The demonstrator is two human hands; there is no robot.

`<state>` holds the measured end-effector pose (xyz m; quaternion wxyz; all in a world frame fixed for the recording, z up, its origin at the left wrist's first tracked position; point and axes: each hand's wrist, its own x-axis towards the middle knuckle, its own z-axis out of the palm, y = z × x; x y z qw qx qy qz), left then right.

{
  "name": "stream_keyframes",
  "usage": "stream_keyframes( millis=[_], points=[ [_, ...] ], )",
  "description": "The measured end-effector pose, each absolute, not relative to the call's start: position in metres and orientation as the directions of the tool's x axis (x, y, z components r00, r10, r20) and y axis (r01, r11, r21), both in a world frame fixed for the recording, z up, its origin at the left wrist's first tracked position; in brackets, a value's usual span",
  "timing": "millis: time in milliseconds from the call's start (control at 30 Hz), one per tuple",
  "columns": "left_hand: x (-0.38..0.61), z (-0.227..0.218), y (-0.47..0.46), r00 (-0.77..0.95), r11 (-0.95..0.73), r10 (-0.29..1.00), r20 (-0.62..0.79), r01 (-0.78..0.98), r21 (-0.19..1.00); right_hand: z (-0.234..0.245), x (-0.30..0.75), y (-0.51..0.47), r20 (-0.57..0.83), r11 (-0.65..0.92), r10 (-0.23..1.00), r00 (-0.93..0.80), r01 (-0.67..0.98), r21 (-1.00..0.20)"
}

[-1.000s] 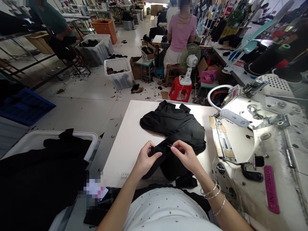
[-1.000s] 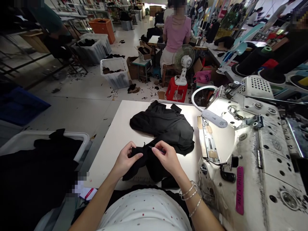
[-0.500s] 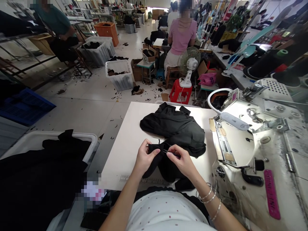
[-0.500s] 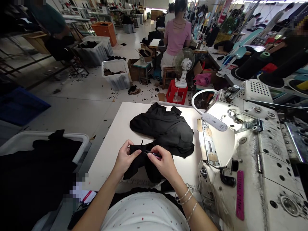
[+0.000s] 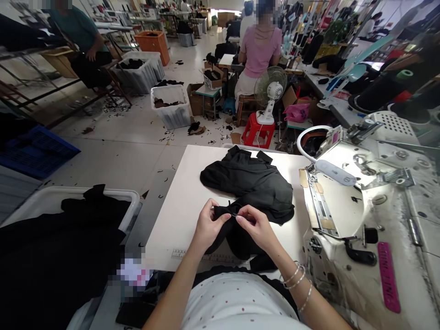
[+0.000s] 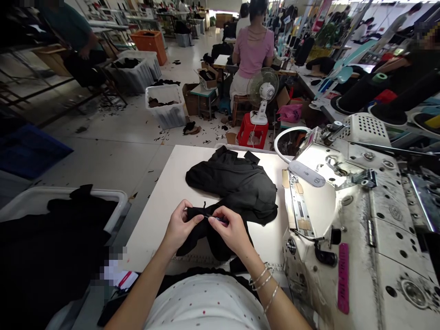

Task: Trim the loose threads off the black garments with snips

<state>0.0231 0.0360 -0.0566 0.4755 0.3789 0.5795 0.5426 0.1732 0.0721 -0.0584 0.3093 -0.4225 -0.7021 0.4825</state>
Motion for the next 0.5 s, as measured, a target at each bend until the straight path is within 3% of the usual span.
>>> stream_keyframes(
  millis=[333, 500],
  points=[
    [0.0223, -0.0554, 0.0344, -0.247, 0.125, 0.960, -0.131, -0.040, 0.991, -0.0673, 0.1659, 0.0714, -0.008, 0.047, 0.900, -0.436, 0.116, -0.992],
    [0.0212, -0.0527, 0.0336, -0.224, 0.156, 0.963, -0.150, 0.006, 0.988, -0.0656, 0.1655, 0.0698, -0.097, -0.071, 0.920, -0.380, 0.084, -0.994]
  ],
)
